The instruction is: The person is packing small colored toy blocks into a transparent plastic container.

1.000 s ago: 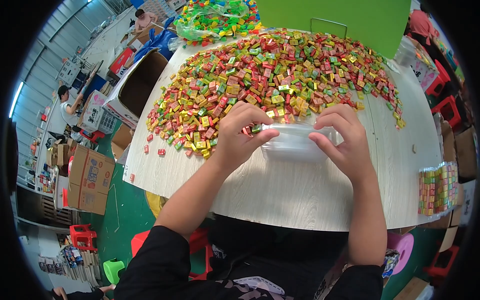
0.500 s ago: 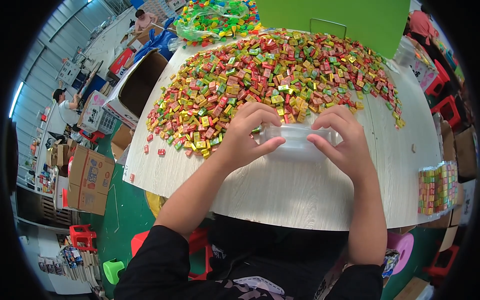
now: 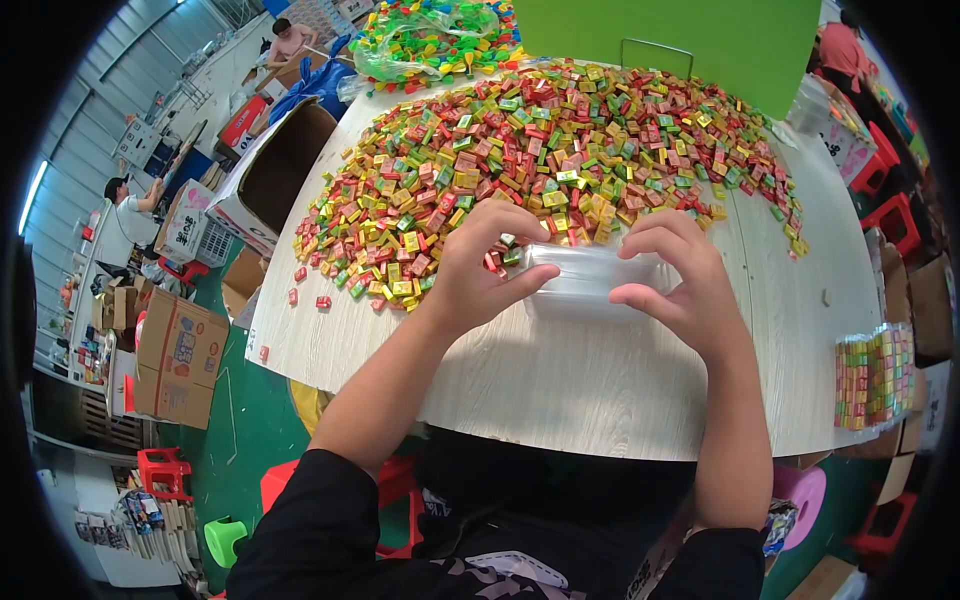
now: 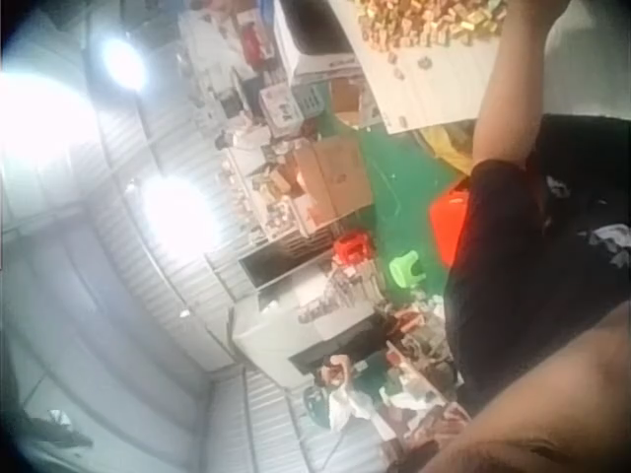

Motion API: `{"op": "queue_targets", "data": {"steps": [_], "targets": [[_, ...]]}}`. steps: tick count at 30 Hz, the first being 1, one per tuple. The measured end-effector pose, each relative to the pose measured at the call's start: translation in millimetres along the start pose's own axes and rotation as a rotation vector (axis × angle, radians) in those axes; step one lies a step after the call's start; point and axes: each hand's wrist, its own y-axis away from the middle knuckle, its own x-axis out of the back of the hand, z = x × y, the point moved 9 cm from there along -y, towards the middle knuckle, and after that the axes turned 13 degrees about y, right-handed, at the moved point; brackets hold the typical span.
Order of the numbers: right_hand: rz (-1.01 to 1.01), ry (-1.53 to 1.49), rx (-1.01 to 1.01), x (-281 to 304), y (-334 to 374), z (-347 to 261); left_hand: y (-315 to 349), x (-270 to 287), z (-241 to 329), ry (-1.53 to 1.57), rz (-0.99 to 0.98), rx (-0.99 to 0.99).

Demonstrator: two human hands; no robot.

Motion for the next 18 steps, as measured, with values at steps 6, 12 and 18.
{"op": "queue_targets", "data": {"steps": [6,12,18], "targets": [[0.003,-0.033,-0.021,5.2,1.3,8.4,1.9,8.0,-5.2,0.010,0.025,-0.042],[0.015,-0.068,-0.018,7.1,0.0,10.5,3.7,15.4,-15.5,0.091,0.054,-0.046],[0.000,-0.198,-0.133,5.1,6.8,29.5,0.4,15.0,-4.2,0.027,0.048,-0.096]]}}
